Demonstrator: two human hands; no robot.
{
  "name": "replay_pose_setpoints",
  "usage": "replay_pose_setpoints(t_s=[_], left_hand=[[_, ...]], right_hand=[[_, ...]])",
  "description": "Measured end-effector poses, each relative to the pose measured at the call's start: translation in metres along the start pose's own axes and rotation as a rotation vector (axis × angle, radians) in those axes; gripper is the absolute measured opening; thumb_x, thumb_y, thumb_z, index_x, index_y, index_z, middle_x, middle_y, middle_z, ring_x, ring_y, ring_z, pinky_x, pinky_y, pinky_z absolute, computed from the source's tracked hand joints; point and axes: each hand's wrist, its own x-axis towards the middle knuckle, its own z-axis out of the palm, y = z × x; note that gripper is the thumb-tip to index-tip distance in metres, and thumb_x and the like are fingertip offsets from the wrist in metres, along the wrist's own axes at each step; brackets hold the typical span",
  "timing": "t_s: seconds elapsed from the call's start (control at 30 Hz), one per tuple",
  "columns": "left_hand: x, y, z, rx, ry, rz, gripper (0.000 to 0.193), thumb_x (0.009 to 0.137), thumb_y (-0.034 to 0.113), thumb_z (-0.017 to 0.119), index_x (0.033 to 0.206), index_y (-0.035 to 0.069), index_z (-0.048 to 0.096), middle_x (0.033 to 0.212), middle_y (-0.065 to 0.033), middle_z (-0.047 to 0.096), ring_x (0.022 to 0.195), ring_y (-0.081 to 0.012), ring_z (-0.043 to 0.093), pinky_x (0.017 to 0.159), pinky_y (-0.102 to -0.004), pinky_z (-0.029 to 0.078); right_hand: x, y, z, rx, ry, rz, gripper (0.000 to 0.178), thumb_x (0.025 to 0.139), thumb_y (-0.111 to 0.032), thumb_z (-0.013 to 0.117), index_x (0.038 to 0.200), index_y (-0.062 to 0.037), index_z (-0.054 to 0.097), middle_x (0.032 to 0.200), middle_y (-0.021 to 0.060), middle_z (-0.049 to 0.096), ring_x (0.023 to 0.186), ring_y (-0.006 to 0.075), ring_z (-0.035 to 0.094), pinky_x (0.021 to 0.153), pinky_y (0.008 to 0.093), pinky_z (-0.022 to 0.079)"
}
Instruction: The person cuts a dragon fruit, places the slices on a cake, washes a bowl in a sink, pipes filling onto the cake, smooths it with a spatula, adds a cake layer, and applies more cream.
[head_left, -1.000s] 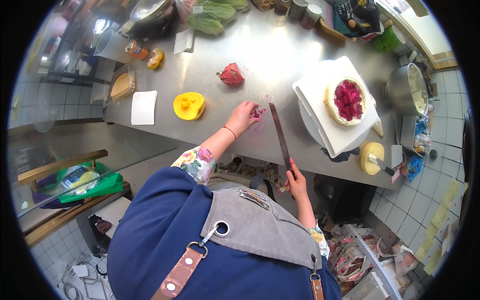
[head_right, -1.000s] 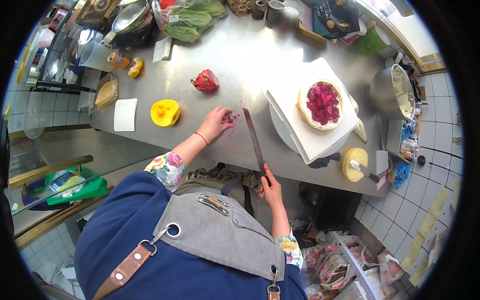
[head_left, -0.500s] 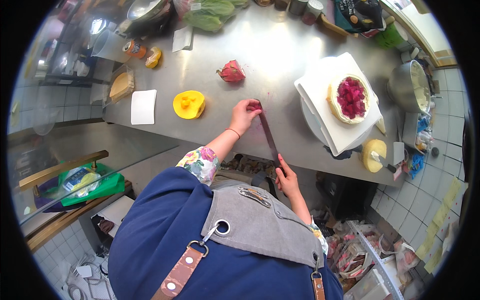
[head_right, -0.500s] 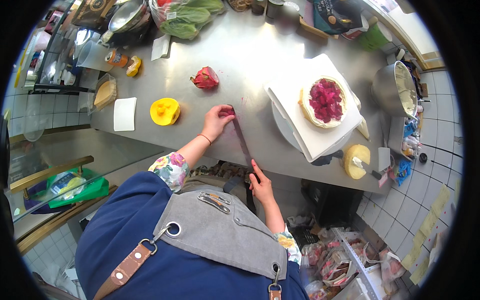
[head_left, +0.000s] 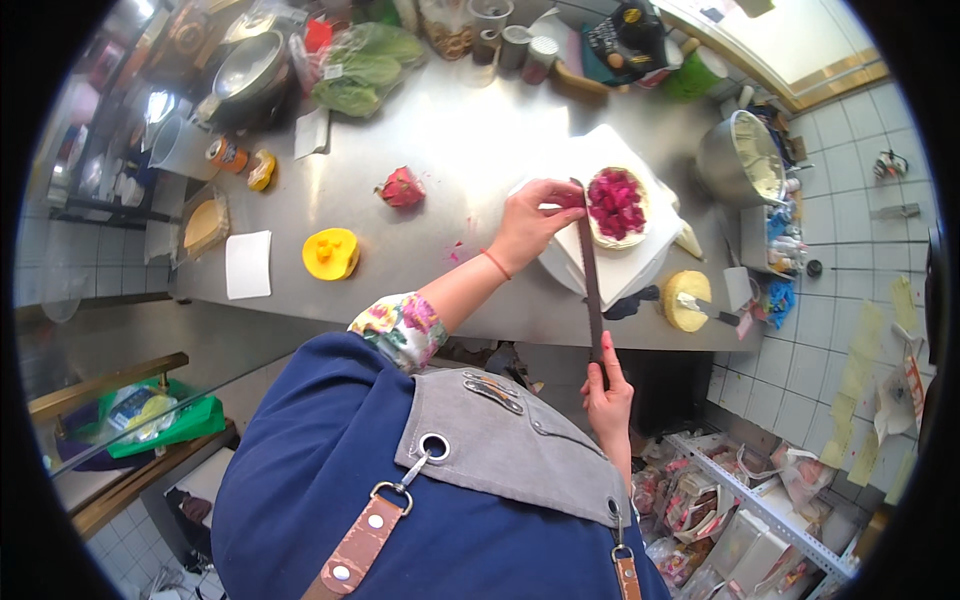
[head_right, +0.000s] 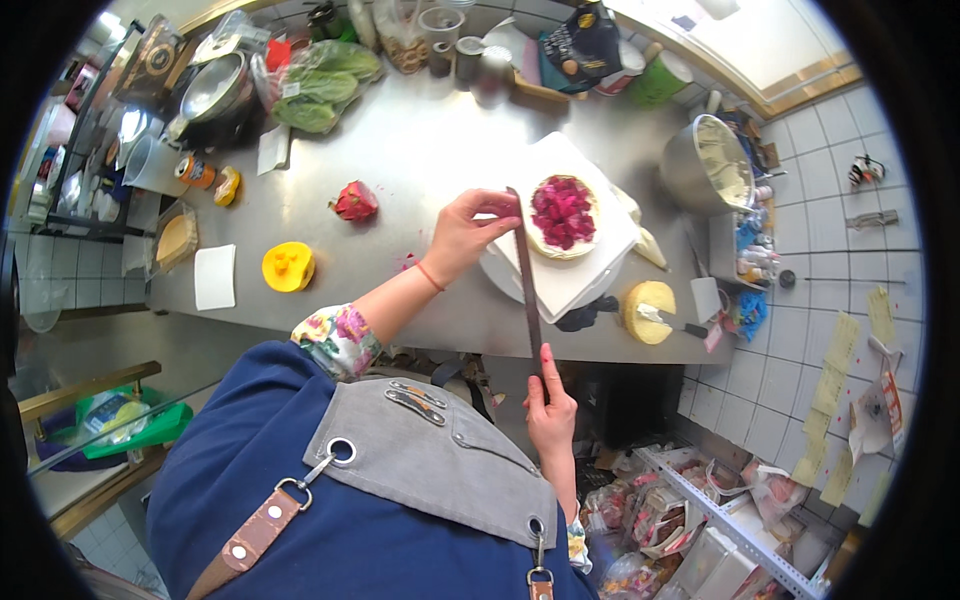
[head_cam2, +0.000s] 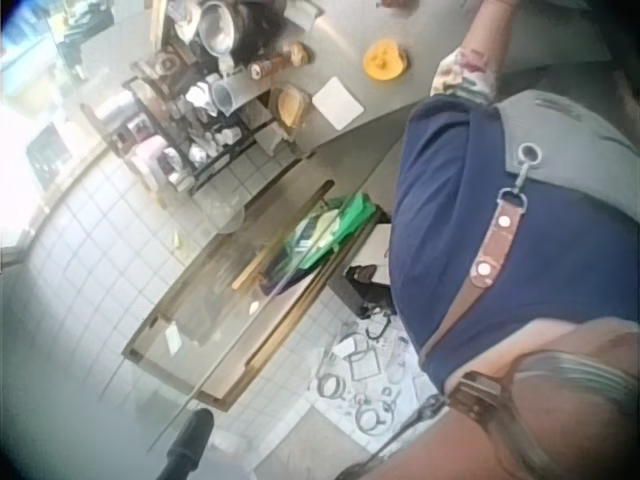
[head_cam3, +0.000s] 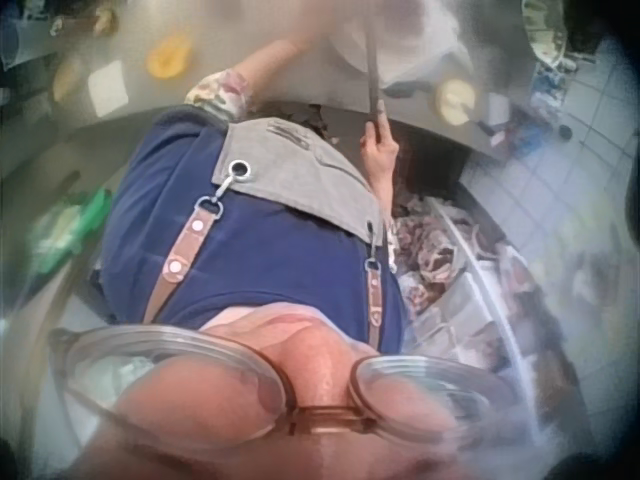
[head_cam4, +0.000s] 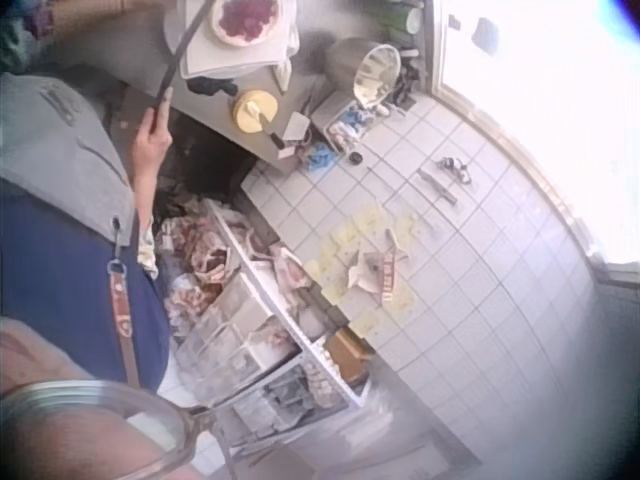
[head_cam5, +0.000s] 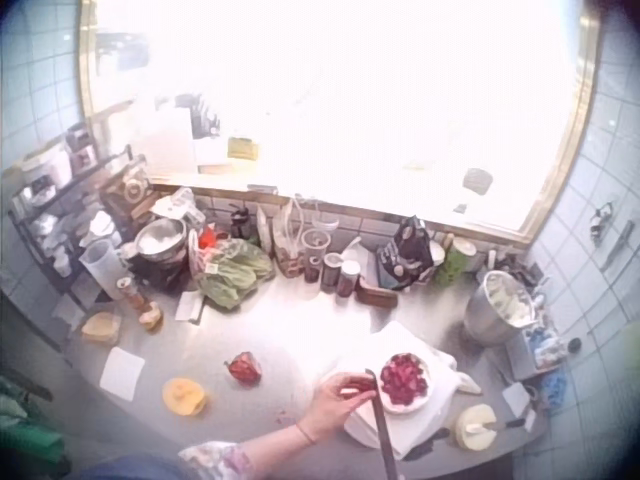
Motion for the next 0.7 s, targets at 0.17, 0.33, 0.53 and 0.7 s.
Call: replay_pose_setpoints(t_s=[0.17,0.33,0.53,0.7], left_hand=[[0.042,-0.006,0.049,0.265,-0.122,0.120,0.024,0.084,0.001,0.075,0.108,0.003,0.073,0.103,-0.0107,0.066,0.095,-0.0171,0.069,0.084,-0.0293,0.061],[0.049,-0.011,0.029,0.350,-0.237,0.084,0.027,0.087,0.004,0.072,0.114,0.004,0.071,0.110,-0.0111,0.069,0.092,-0.0167,0.070,0.084,-0.0295,0.059],[0.008,-0.025,-0.112,0.505,0.176,-0.114,0.020,0.094,0.019,0.067,0.107,0.006,0.074,0.092,-0.0078,0.075,0.080,-0.0141,0.072,0.073,-0.0290,0.056],[-0.064,-0.059,-0.192,0.644,0.180,-0.396,0.021,0.093,0.017,0.069,0.109,0.004,0.074,0.086,-0.0041,0.073,0.079,-0.0108,0.068,0.075,-0.0276,0.056]], right_hand=[[0.009,-0.018,-0.039,-0.088,0.230,0.004,0.052,0.099,-0.009,0.058,0.148,-0.0214,0.049,0.071,0.0057,0.065,0.051,0.0098,0.049,0.052,0.0275,0.046],[0.017,0.002,-0.047,-0.170,0.275,-0.046,0.052,0.099,-0.007,0.058,0.148,-0.0210,0.049,0.087,0.0060,0.070,0.054,0.0103,0.049,0.053,0.0272,0.047],[0.011,0.006,-0.032,-0.035,0.215,0.006,0.052,0.099,-0.006,0.058,0.149,-0.0201,0.049,0.074,0.0010,0.062,0.054,0.0071,0.048,0.051,0.0251,0.045],[0.008,0.023,-0.009,-0.035,0.073,-0.062,0.051,0.099,-0.005,0.058,0.148,-0.0197,0.050,0.078,-0.0025,0.063,0.057,0.0039,0.047,0.050,0.0218,0.042]])
